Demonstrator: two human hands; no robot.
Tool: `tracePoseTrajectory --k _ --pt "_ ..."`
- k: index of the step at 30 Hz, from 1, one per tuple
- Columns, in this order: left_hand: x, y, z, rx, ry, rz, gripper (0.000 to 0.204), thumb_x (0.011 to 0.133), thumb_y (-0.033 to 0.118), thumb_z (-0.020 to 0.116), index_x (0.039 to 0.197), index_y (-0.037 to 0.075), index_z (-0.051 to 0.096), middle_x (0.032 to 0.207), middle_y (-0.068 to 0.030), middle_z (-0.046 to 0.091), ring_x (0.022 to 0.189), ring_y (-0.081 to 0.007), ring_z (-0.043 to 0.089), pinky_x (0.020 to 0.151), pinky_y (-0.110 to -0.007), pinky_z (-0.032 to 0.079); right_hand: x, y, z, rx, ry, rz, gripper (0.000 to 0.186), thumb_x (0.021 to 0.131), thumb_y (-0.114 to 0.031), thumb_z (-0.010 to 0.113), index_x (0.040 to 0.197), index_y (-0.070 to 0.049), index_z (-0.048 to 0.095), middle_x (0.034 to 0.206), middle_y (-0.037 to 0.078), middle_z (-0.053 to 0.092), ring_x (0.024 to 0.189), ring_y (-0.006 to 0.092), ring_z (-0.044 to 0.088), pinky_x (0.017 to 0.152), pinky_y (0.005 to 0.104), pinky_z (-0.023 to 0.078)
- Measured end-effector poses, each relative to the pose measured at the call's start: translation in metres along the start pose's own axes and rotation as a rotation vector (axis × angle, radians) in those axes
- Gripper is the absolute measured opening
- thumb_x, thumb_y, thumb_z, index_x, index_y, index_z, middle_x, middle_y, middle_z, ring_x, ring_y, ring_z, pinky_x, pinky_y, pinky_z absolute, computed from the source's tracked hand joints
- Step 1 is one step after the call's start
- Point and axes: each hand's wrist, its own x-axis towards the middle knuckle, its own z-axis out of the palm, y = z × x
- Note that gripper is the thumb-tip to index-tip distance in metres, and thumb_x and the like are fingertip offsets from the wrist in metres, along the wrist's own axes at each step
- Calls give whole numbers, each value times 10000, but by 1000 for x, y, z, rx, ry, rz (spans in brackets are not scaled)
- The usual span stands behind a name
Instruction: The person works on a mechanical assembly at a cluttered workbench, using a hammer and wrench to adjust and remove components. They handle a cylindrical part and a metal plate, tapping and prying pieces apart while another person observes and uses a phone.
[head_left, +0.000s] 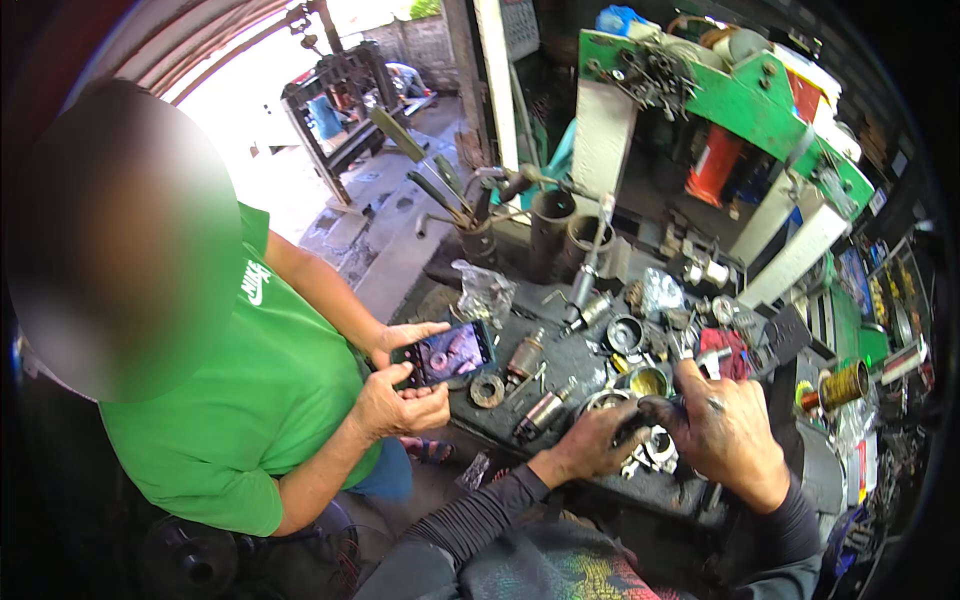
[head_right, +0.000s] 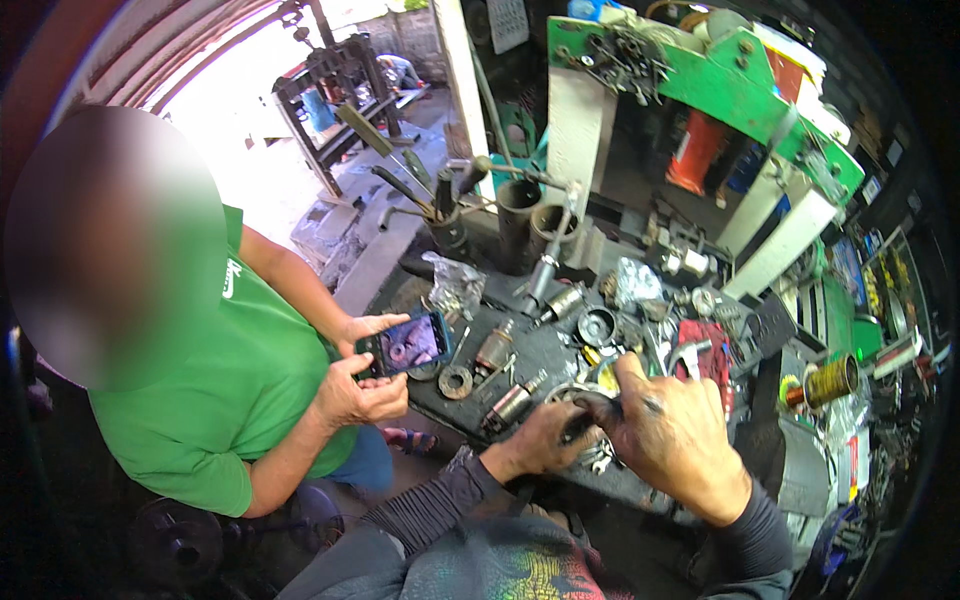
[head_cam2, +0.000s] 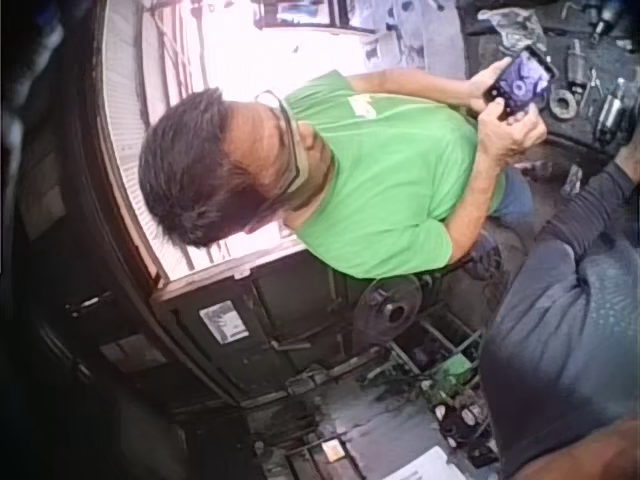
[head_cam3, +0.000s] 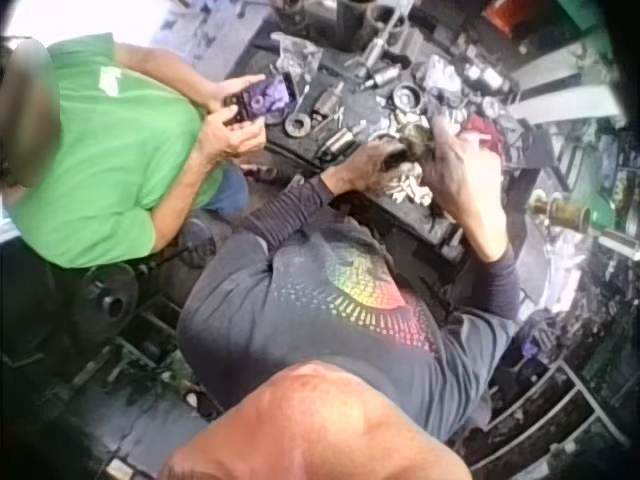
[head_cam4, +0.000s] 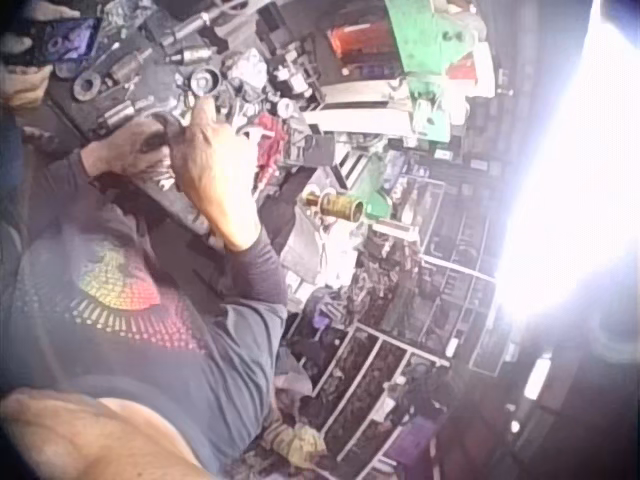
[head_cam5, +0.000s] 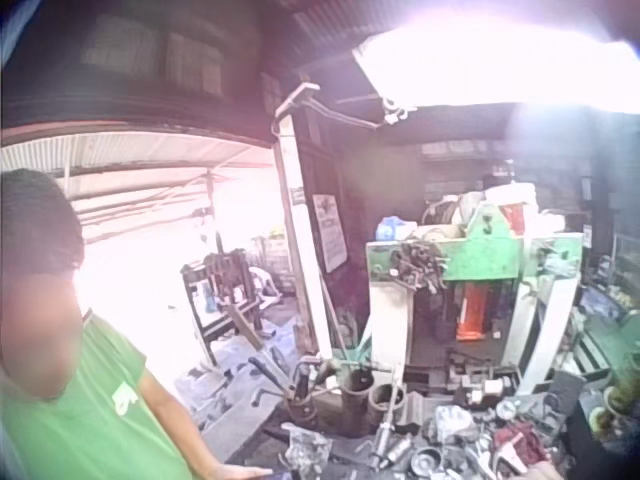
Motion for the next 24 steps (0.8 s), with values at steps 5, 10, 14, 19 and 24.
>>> tracePoseTrajectory --k 5,10,14,19,24 --pt "3 9 -15 -145 -99 -22 365 975 146 665 1304 -6 619 1148 -244 710 1062 -414 694 934 -463 540 -8 -2 -13 122 70 -576 415 818 -49 695 1217 -75 583 1106 174 606 1015 373 610 872 456 498" --pt "6 20 -15 28 62 -119 230 906 54 738 1119 -8 676 979 -206 715 879 -360 725 774 -395 571 -8 -7 1 -46 -9 -98 382 812 -169 784 1108 -34 583 988 132 647 866 342 709 706 423 547" --pt "9 21 -5 -14 200 77 385 842 157 839 1139 25 633 913 -193 677 828 -386 674 731 -439 545 -8 -11 -2 8 119 -450 386 787 -162 799 1064 -12 576 966 184 603 939 376 634 817 459 518" --pt "5 16 -8 9 73 -11 353 850 127 812 1136 15 636 940 -181 680 845 -388 695 753 -432 556 -4 -13 -9 34 -24 -145 384 785 -162 805 1068 -15 591 980 176 603 938 370 624 807 438 513" --pt "9 19 -1 7 245 74 362 847 93 793 1167 19 641 926 -176 684 903 -383 694 811 -430 557 -3 -12 -10 -22 98 -371 322 781 -123 776 1051 -28 628 999 141 577 932 351 610 784 433 511"
